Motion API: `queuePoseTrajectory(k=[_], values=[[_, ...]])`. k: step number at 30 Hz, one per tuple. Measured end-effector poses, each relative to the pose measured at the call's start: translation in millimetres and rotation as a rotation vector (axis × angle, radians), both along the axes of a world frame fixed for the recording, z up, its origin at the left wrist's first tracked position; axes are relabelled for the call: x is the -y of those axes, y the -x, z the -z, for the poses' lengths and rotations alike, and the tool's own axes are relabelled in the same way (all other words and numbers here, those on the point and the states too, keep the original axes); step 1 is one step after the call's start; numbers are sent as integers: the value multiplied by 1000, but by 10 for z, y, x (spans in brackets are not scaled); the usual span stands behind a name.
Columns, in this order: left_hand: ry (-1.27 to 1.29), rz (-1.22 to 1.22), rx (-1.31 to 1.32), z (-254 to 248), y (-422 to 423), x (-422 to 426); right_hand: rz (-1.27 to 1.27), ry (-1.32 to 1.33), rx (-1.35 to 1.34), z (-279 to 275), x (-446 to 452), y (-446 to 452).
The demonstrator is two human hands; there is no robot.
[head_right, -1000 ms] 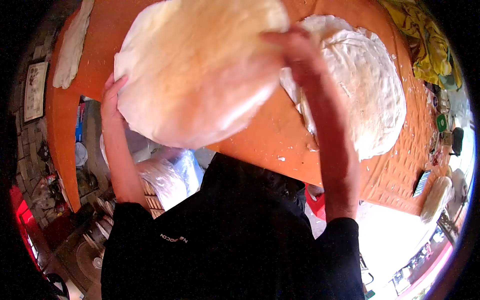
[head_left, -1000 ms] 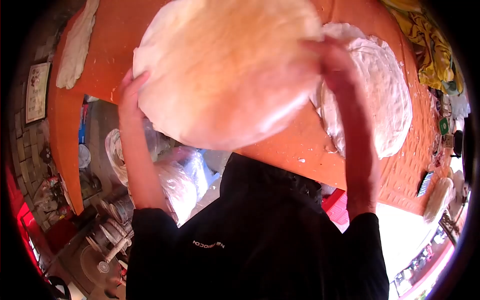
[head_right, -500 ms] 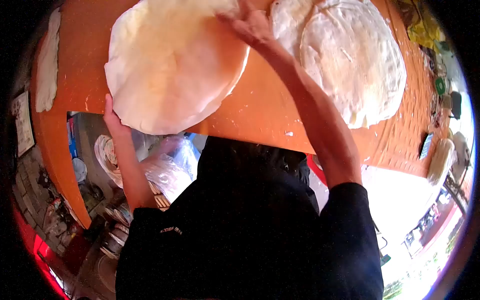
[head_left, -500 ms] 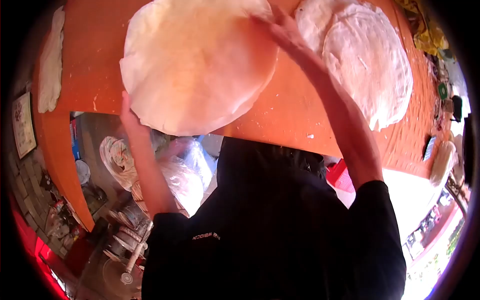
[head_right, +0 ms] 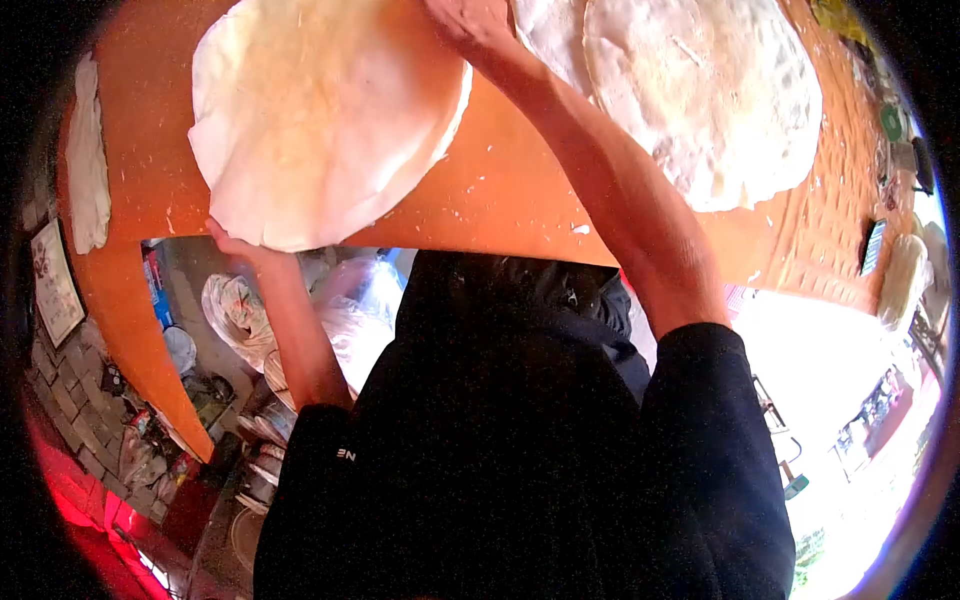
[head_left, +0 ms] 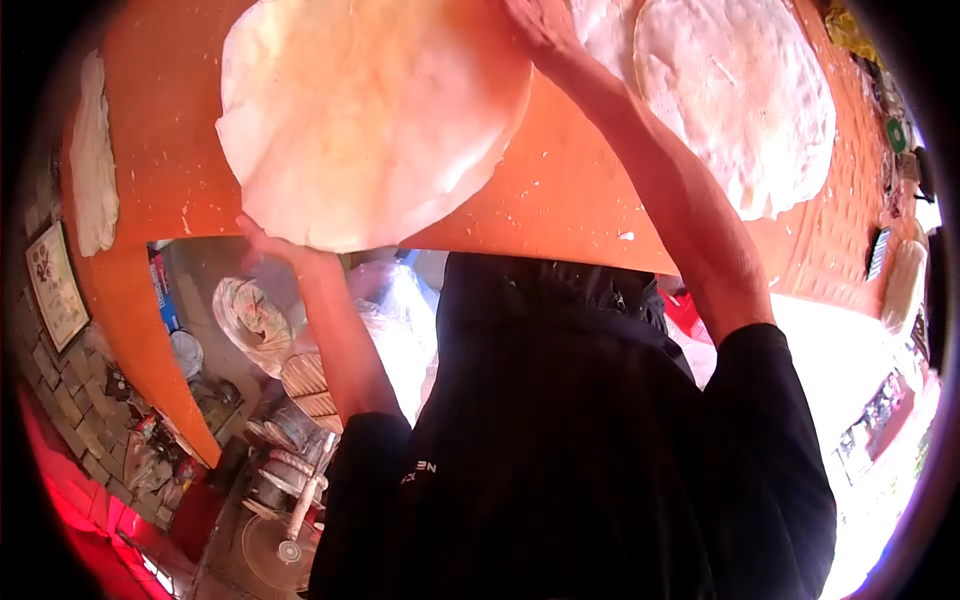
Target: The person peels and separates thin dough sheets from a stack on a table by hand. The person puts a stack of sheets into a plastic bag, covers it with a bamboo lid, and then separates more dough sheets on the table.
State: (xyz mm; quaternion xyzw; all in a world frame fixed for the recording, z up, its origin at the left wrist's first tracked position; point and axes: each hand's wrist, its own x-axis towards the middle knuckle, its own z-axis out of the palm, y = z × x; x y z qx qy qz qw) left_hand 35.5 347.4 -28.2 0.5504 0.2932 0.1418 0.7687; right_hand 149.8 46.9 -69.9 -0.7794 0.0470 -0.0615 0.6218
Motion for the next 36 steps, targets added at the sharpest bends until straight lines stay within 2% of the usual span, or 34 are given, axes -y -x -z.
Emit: queuePoseTrajectory(k=[2, 4, 6, 7, 10, 11, 13, 17, 18, 19, 21, 22, 23, 24, 25, 26, 28, 30, 32, 33, 34, 35, 36], values=[[-98, -29, 50, 157, -79, -103, 168, 223, -169, 62, 19, -93], [-66, 1, 47, 221, -98, -180, 138, 215, -212, -25, 56, -56], [-64, 29, 88, 239, -104, -238, 20, -263, -100, 24, 91, -36], [60, 44, 107, 210, -59, -262, 7, -271, -83, 30, 104, -1], [165, 45, 139, -78, 38, -43, 12, -198, -71, 42, 29, 45], [162, 47, 131, -21, 31, -59, 15, -166, -69, 45, -5, 81], [-109, 46, 104, 157, -19, -78, 20, -124, -67, 59, -45, 114], [-90, 87, 126, 255, -19, -218, 3, -155, -71, 33, -22, 129], [10, 85, 136, 250, -3, -279, -3, -162, -73, 32, -23, 123], [110, 83, 141, 212, 25, -319, -34, -238, -67, 35, 12, 126], [87, 81, 103, 86, 73, -339, -266, -888, -73, 111, 132, 101], [70, 79, 70, -18, 71, -290, -33, 52, -27, -254, 185, 316], [43, 111, 36, -126, 61, -221, 46, -39, -42, -251, 232, 418], [36, 143, 3, -186, 75, -102, 207, 268, -18, -190, 291, 542], [45, 149, -67, -178, 93, -48, 78, 214, -1, -537, 399, 728], [44, 156, -134, -166, 79, -60, 130, 115, 47, -326, 494, 894], [69, 150, -146, 11, 74, -249, 124, 290, 47, -537, 801, 1301], [24, 115, -148, 41, 66, -396, 170, 539, -67, -724, 1213, 1664], [-190, 106, -34, 1, 102, -610, 200, 823, -155, -646, 1775, 2006], [-473, -1, -38, -46, 127, -702, 145, 949, -231, -626, 1984, 2177], [-726, -169, -92, -357, 173, -407, 86, 1072, -311, -597, 2155, 2352], [-762, -183, -16, -521, 179, -323, 11, 1114, -341, -519, 2306, 2503], [-961, -114, 178, -599, 214, -230, -35, 1140, -292, -484, 2368, 2609]])
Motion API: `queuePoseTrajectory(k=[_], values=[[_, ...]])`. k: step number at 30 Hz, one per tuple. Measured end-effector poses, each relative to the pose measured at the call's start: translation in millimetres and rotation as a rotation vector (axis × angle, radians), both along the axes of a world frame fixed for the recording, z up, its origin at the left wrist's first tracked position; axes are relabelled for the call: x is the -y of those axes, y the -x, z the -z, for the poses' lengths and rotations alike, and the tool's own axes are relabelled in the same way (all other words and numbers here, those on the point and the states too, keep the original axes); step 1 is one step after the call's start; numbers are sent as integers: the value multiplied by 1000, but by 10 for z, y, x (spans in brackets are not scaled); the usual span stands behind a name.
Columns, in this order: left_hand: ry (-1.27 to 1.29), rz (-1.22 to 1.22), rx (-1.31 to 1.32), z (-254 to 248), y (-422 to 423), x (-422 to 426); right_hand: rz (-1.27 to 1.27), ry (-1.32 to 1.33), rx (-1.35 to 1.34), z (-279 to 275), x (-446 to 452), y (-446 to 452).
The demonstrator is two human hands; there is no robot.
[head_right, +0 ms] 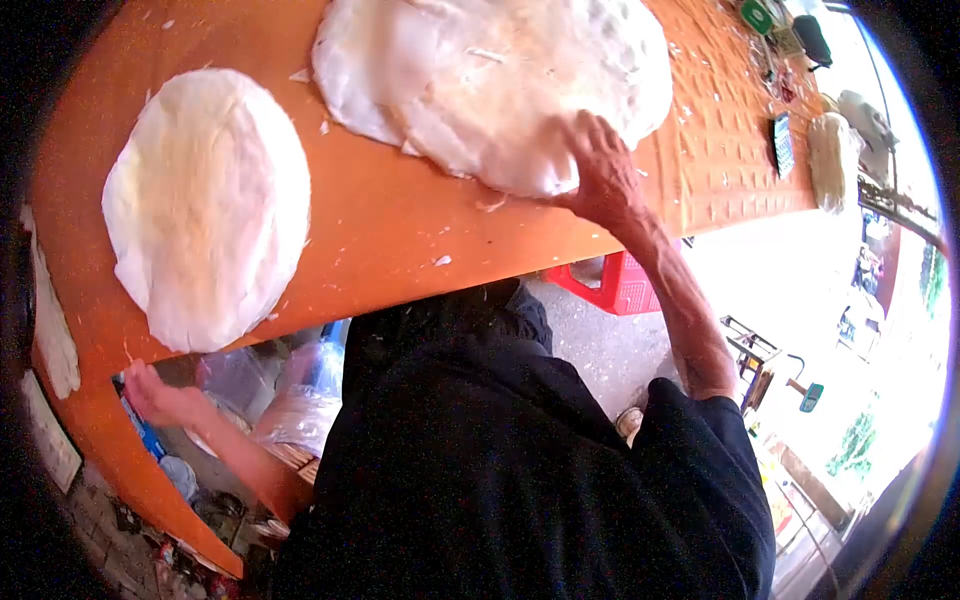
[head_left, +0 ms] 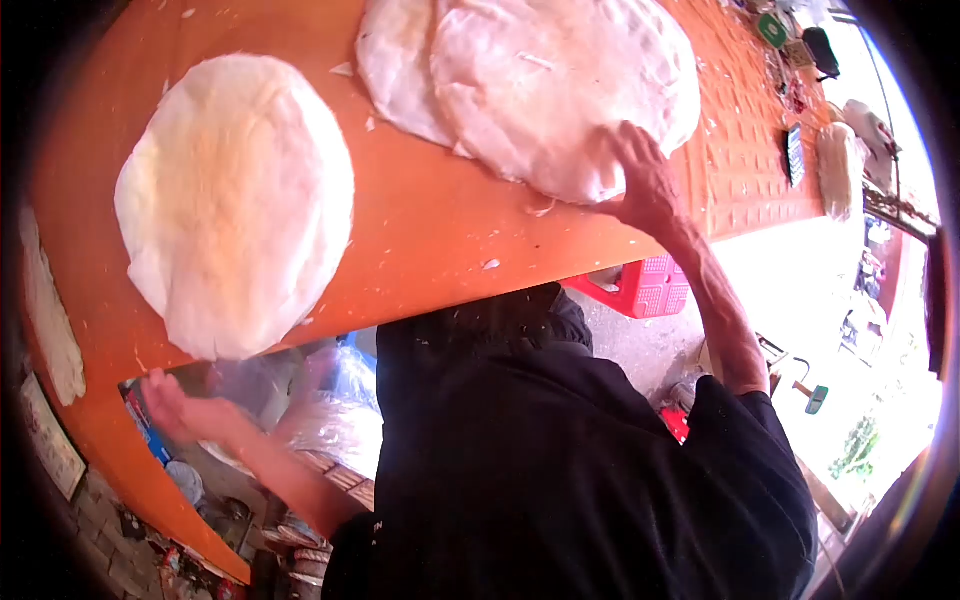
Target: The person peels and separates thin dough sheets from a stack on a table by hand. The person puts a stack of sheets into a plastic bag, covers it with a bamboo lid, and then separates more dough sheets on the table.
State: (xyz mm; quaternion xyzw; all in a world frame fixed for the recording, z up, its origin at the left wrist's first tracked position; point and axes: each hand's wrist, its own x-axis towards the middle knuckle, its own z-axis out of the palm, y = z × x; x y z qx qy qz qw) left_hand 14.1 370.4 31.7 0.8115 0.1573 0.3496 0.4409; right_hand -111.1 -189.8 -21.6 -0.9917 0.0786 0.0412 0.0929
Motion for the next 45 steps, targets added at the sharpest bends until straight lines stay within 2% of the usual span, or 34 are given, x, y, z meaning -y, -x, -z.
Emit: queuePoseTrajectory(k=[3, 6, 8, 9, 10, 12, 13, 14, 16, 18, 19, 20, 22, 24, 25, 26, 27, 28, 29, 30, 32, 35, 36, 37, 38, 40, 41, 42, 44, 45], values=[[115, 118, 66, -306, 53, 843, -93, 40, 69, -103, 82, 45], [275, 600, -80, -219, 179, 1464, -243, 1, 254, -188, 222, 74], [430, 813, -339, -74, 351, 1935, -170, -13, 320, -242, 266, 30], [413, 951, -469, -1, 404, 2152, -101, -28, 384, -246, 280, 15], [531, 1026, -568, 130, 473, 2332, -93, -27, 389, -198, 303, 8], [620, 1082, -693, 333, 585, 2618, -275, 6, 253, -34, 382, 3], [621, 1112, -766, 385, 603, 2736, -366, -28, 308, 0, 444, -70], [612, 1112, -766, 387, 602, 2825, -247, -99, 363, -44, 537, -130], [776, 1122, -970, 358, 581, 2978, -155, 38, 419, -440, 673, -356], [722, 1147, -936, 527, 545, 3077, -95, 29, 577, -937, 613, -508], [821, 1110, -996, 575, 504, 3136, -126, 68, 628, -1058, 541, -514], [922, 1075, -1058, 593, 482, 3189, -144, 88, 570, -1039, 479, -467], [951, 1072, -1066, 595, 422, 3339, -187, 29, 474, -825, 392, -375], [951, 1101, -1026, 655, 361, 3387, -25, -107, 288, -454, 315, -244], [789, 1197, -943, 731, 333, 3411, -39, -91, 196, -159, 340, -196], [752, 1217, -922, 706, 334, 3488, -143, -108, 198, 223, 393, -140], [679, 1227, -953, 683, 297, 3517, -172, -7, 178, 332, 350, -153], [710, 1183, -937, 627, 320, 3579, -202, 93, 161, 437, 309, -164], [728, 1186, -961, 641, 321, 3558, -178, -77, 216, 183, 284, -235], [606, 1182, -948, 525, 349, 3592, -140, -127, 317, 44, 256, -284], [550, 1258, -955, 387, 401, 3649, -27, -102, 325, -6, 224, -381], [450, 1321, -853, 495, 474, 3781, -132, -108, 328, 53, 107, -380], [428, 1370, -832, 448, 508, 3868, -145, -55, 156, 58, 127, -418], [401, 1411, -811, 405, 547, 3928, -78, -97, 241, 51, 174, -418], [401, 1422, -813, 477, 526, 3981, -17, -140, 326, -7, 201, -452], [477, 1410, -867, 842, 382, 4064, 2, -148, 337, -181, 225, -580], [453, 1419, -1077, 1129, 196, 4022, 14, -157, 347, -234, 244, -621], [452, 1430, -1075, 1095, 190, 4076, 21, -150, 349, -178, 298, -648], [666, 1319, -1073, 982, 182, 4060, -8, -22, 555, 7, 386, -731], [666, 1346, -1081, 970, 171, 4047, 3, -56, 638, -172, 562, -757]])
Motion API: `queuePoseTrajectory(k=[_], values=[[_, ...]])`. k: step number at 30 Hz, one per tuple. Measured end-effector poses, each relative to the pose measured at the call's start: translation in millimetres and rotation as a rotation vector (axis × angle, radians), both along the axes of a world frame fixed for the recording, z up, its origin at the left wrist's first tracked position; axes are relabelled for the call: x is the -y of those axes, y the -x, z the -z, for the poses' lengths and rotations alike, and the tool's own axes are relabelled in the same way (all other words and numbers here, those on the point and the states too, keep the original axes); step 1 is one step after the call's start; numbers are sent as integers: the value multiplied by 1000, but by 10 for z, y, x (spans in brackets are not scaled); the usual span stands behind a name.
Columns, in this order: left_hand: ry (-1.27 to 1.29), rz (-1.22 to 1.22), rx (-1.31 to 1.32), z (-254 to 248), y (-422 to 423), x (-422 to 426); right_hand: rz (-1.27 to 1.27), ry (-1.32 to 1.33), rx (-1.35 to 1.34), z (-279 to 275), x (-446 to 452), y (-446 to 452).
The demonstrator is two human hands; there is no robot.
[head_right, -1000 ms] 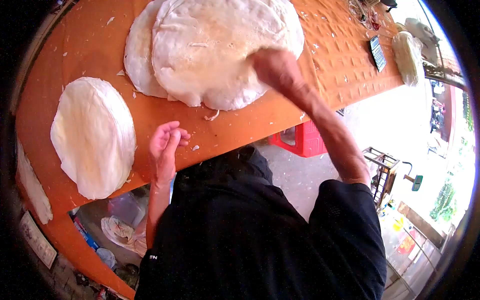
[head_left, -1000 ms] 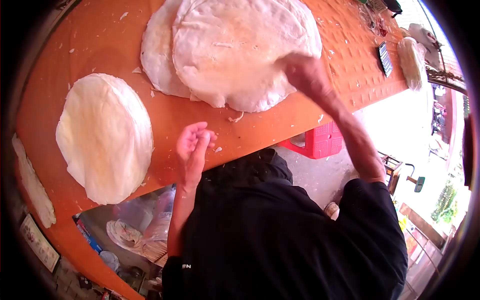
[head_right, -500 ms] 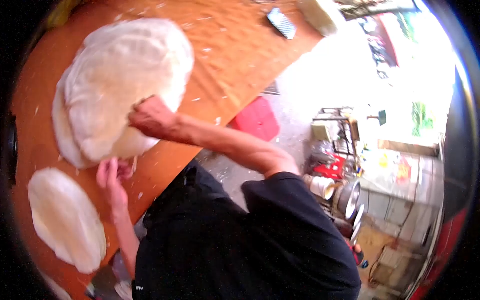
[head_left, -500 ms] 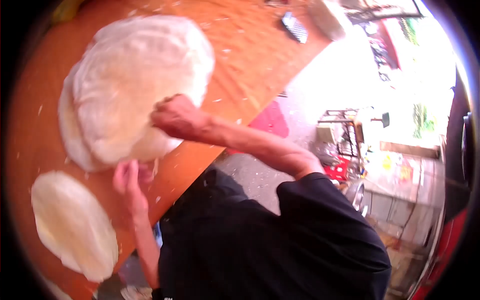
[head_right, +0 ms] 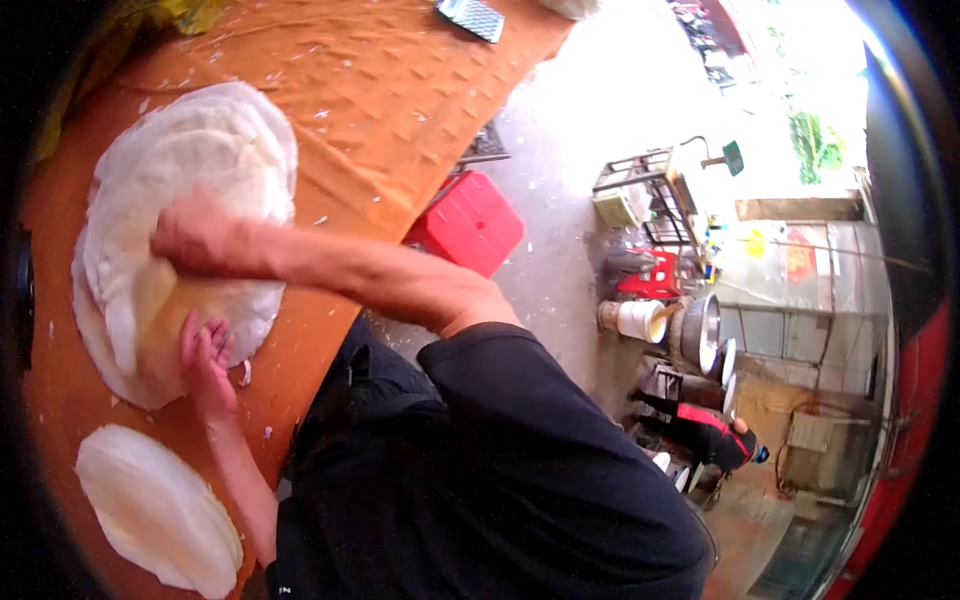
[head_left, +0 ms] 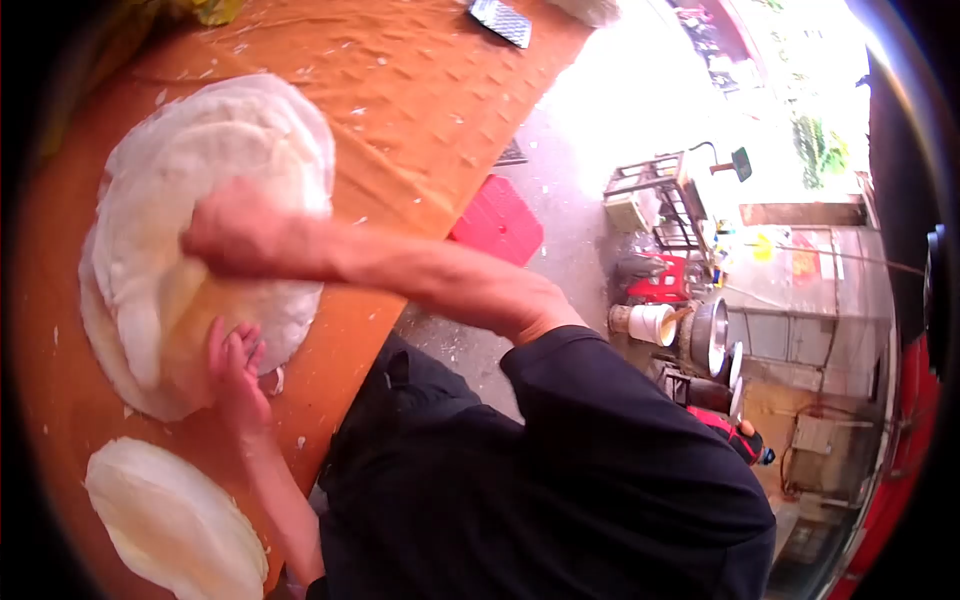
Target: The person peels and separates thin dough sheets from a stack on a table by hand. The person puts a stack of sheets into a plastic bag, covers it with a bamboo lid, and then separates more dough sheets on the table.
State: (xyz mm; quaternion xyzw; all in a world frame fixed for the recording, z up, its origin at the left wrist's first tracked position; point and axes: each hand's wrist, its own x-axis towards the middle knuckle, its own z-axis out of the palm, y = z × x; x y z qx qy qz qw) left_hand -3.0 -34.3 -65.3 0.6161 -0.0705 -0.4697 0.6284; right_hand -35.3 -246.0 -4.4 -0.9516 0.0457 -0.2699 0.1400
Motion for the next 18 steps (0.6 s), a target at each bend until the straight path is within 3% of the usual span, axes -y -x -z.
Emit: queuePoseTrajectory(k=[2, 3, 4, 5, 10, 12, 14, 15, 17, 18], values=[[-54, -58, -65, -9, -15, 22, 70, 83, 101, -305, 498, -142], [-85, -109, -102, -19, -17, 32, 472, 624, -98, -616, 557, -171], [-83, -122, -107, -7, 4, 46, 275, 102, 55, -893, 768, -185], [-81, -148, -104, 10, 4, 64, 234, 8, 59, -1128, 850, -166], [6, -221, -109, -123, 61, 40, -32, 71, -121, -1784, 366, 145], [2, -243, -63, -194, 101, -143, -145, 26, -134, -1481, 76, 233], [-99, -320, 51, -184, 99, -402, -207, 87, -69, -801, -173, 237], [-186, -361, 146, -165, 124, -521, -198, 58, -187, -478, -307, 305], [-170, -538, -15, -188, 117, -616, -204, 13, -504, 99, -466, 437], [-130, -549, -88, -189, 139, -623, -196, 16, -453, 166, -513, 481]])
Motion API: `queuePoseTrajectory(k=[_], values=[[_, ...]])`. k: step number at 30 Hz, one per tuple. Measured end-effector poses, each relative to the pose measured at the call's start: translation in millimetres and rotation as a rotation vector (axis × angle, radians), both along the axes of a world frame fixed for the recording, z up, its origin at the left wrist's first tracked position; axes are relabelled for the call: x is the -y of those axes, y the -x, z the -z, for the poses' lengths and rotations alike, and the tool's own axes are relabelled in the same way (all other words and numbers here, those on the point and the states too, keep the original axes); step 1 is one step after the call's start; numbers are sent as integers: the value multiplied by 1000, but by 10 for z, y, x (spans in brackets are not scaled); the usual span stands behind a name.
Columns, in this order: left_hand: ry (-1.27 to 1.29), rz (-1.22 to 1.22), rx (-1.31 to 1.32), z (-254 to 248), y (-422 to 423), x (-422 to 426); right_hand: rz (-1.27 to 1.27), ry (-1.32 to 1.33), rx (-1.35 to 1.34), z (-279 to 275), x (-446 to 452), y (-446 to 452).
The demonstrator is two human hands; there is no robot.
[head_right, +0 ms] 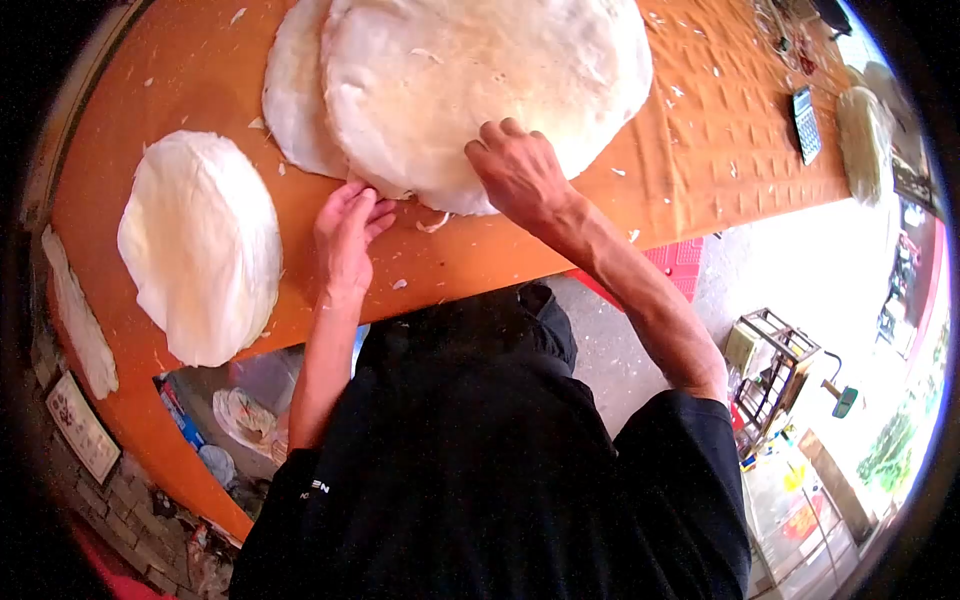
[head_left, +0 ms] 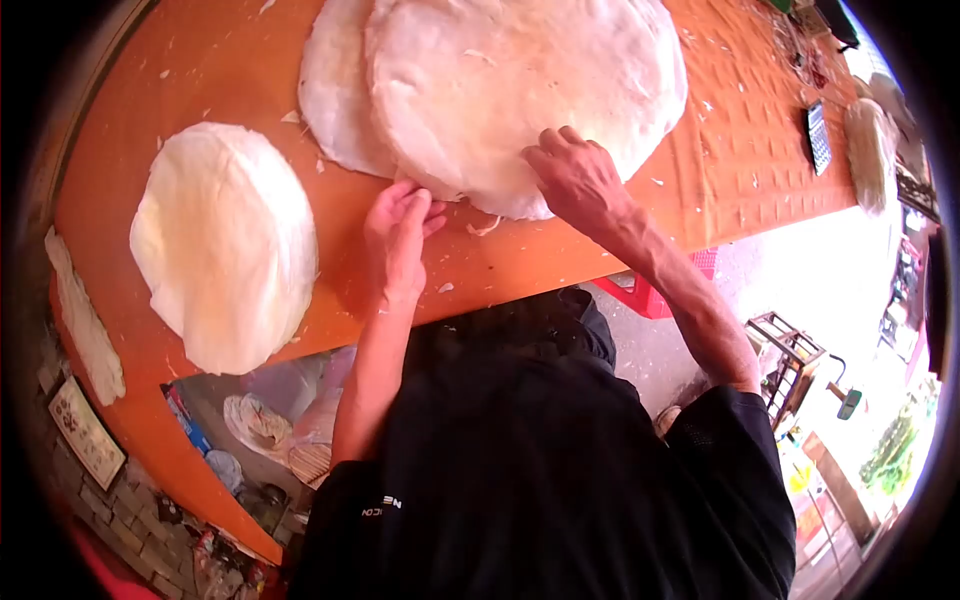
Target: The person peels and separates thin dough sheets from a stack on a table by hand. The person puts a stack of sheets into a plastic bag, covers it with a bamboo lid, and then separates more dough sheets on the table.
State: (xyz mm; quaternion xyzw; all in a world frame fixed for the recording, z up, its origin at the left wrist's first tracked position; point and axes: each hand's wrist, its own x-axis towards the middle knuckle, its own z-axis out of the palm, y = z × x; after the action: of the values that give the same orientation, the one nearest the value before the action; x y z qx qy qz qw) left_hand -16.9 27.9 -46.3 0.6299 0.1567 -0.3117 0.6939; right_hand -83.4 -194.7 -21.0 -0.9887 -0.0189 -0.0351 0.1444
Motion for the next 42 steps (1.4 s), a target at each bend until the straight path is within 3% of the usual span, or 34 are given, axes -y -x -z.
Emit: queuePoseTrajectory(k=[7, 11, 13, 15, 19, 23, 24, 25, 27, 29, 31, 32, 33, 34, 36, 37, 38, 39, 41, 42], values=[[303, -38, -239, 24, -18, -15, 37, -42, 51, -15, 26, 106], [312, 126, -313, 84, 0, -4, 23, -71, 77, -74, -218, 129], [308, 98, -282, 108, -6, 68, -30, -15, 176, 46, -242, 211], [241, 97, -177, 131, -24, 94, -42, -2, 86, 40, -232, 267], [514, -2, -222, -169, -35, 287, 20, -23, 88, -29, -375, 218], [658, 45, -218, -99, -119, 366, 82, 55, 199, 158, -202, 57], [646, 24, -189, -137, -130, 375, 58, 84, -35, 112, -43, -31], [631, 68, -191, -53, -144, 352, 38, 111, -272, 15, 124, -99], [569, 112, -158, -25, -152, 295, 22, 723, -253, -543, 525, -352], [420, 140, -149, -38, -126, 288, 631, 311, -276, -1428, 660, -548], [269, 167, -140, -67, -85, 270, 420, 315, 391, -1809, 439, -407], [235, 174, -124, -80, -58, 272, 470, 274, 319, -1851, 340, -372], [201, 180, -112, -79, -28, 270, 518, 234, 242, -1845, 273, -346], [201, 174, -114, -61, -9, 281, 250, 338, 207, -1581, 442, -296], [203, 87, -158, -14, -13, 316, 132, 293, 46, -965, 348, -385], [203, 82, -154, 9, -27, 317, 129, 241, -168, -735, 320, -426], [240, 72, -189, 30, -33, 316, 63, 158, -88, -288, 419, -395], [278, 62, -224, 48, -42, 320, 78, 124, -167, -130, 442, -370], [282, 53, -210, 59, -46, 344, 47, 301, -228, -43, 606, -460], [285, 32, -174, 65, -65, 359, 7, 408, -215, -237, 675, -558]])
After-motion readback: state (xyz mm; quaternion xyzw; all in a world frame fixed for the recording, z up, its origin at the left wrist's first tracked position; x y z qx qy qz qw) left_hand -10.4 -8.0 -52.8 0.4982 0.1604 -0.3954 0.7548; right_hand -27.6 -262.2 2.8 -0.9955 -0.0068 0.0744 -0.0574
